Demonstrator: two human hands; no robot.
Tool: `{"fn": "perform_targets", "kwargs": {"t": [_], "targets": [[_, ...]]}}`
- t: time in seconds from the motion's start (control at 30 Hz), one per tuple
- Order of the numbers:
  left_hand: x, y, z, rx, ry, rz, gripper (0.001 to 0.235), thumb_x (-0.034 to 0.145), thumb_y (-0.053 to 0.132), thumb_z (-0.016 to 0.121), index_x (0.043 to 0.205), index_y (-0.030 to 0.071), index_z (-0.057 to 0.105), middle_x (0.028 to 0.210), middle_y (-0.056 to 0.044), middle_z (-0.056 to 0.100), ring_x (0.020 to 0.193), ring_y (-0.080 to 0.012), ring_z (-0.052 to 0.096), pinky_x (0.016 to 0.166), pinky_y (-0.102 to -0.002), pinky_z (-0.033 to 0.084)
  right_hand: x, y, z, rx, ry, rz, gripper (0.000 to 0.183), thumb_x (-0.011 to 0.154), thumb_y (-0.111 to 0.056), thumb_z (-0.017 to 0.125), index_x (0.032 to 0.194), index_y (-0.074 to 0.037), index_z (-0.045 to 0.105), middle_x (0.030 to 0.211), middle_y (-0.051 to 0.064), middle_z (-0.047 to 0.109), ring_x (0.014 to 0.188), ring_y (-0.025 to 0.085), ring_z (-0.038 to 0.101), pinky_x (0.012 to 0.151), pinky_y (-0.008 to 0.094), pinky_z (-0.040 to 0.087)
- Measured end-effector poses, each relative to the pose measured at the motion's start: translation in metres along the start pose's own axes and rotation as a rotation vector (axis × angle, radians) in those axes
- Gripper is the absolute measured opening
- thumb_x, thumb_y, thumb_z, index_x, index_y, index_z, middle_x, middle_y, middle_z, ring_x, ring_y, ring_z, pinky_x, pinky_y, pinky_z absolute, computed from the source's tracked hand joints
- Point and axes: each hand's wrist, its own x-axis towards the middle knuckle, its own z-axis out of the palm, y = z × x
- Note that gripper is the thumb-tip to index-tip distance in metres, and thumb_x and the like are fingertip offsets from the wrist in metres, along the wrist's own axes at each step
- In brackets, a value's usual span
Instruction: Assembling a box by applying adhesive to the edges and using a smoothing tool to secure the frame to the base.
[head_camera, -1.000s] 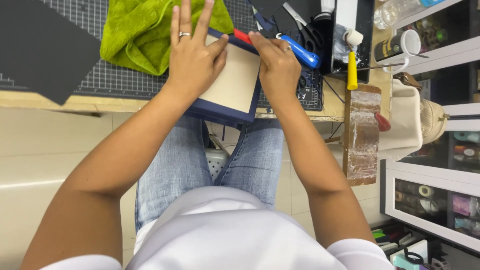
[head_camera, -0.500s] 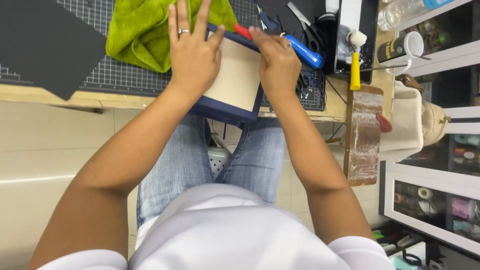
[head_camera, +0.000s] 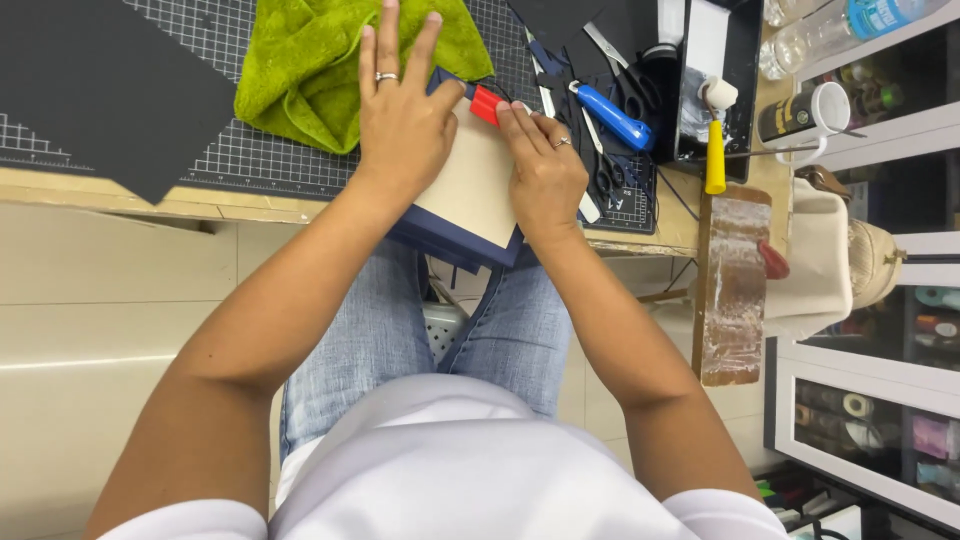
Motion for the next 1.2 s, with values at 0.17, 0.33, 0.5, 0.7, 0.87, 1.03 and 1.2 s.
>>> {"fn": "perform_targets", "kwargs": {"t": [0.17,0.33,0.5,0.7,0.87,1.03,1.2], "targets": [[-0.021,0.033,-0.036,-0.094,-0.182,-0.099,0.018,0.093,0.015,0.073,0.11,0.008,0.073,0.163,-0.025,0.033,0.151,-0.0529,0.012,0.124,-0.069,0.014,-0.002,0.005,0.003,-0.037,-0.062,0.017,0.046,0.097,0.003,0.057,0.135,-0.02,0.07,0.126,-0.006,0.076,0.106,0.021,0.07,0.078,0.029,0.061],[-0.056,0.034,-0.015,-0.057,0.002,0.007,0.017,0.094,0.02,0.075,0.11,0.016,0.073,0.126,-0.013,0.062,0.138,-0.0442,0.045,0.117,-0.064,0.026,-0.015,0.015,0.008,-0.067,-0.125,0.042,0.033,0.109,-0.022,0.049,0.134,-0.031,0.069,0.123,-0.01,0.076,0.108,0.013,0.067,0.085,0.024,0.059],[-0.049,0.034,-0.011,-0.022,0.067,0.054,0.011,0.096,0.022,0.071,0.106,0.018,0.07,0.118,-0.009,0.064,0.131,-0.0394,0.053,0.116,-0.062,0.03,-0.009,0.008,-0.015,-0.073,-0.129,0.001,0.032,0.108,-0.018,0.051,0.131,-0.028,0.071,0.117,-0.005,0.078,0.105,0.017,0.069,0.082,0.027,0.06],[-0.057,0.035,-0.008,-0.049,0.103,0.038,0.006,0.098,0.023,0.07,0.098,0.017,0.068,0.109,-0.004,0.064,0.122,-0.0325,0.058,0.115,-0.06,0.034,0.006,0.008,-0.023,0.072,-0.162,0.081,0.036,0.103,-0.018,0.052,0.119,-0.039,0.077,0.102,-0.018,0.078,0.092,0.012,0.07,0.076,0.025,0.058],[-0.053,0.035,-0.011,-0.037,0.114,0.025,0.007,0.096,0.022,0.07,0.097,0.017,0.067,0.105,-0.004,0.064,0.117,-0.0307,0.058,0.112,-0.058,0.037,0.028,-0.014,0.011,0.022,-0.082,0.078,0.03,0.105,-0.014,0.055,0.121,-0.025,0.076,0.109,-0.002,0.08,0.096,0.018,0.073,0.075,0.029,0.06],[-0.054,0.039,-0.016,-0.004,0.087,0.019,0.009,0.096,0.025,0.068,0.097,0.017,0.066,0.105,-0.004,0.064,0.115,-0.0299,0.059,0.111,-0.057,0.038,0.011,-0.024,-0.009,-0.044,-0.172,0.003,0.03,0.107,-0.019,0.051,0.126,-0.028,0.073,0.113,-0.005,0.078,0.103,0.016,0.071,0.082,0.027,0.06],[-0.04,0.051,-0.047,0.002,0.014,0.009,0.006,0.098,0.018,0.069,0.096,0.013,0.065,0.11,-0.004,0.066,0.109,-0.0298,0.062,0.11,-0.054,0.041,0.034,-0.005,-0.002,0.06,-0.175,0.054,0.038,0.104,-0.011,0.054,0.132,-0.031,0.07,0.096,0.002,0.077,0.068,0.021,0.068,0.046,0.036,0.042]]}}
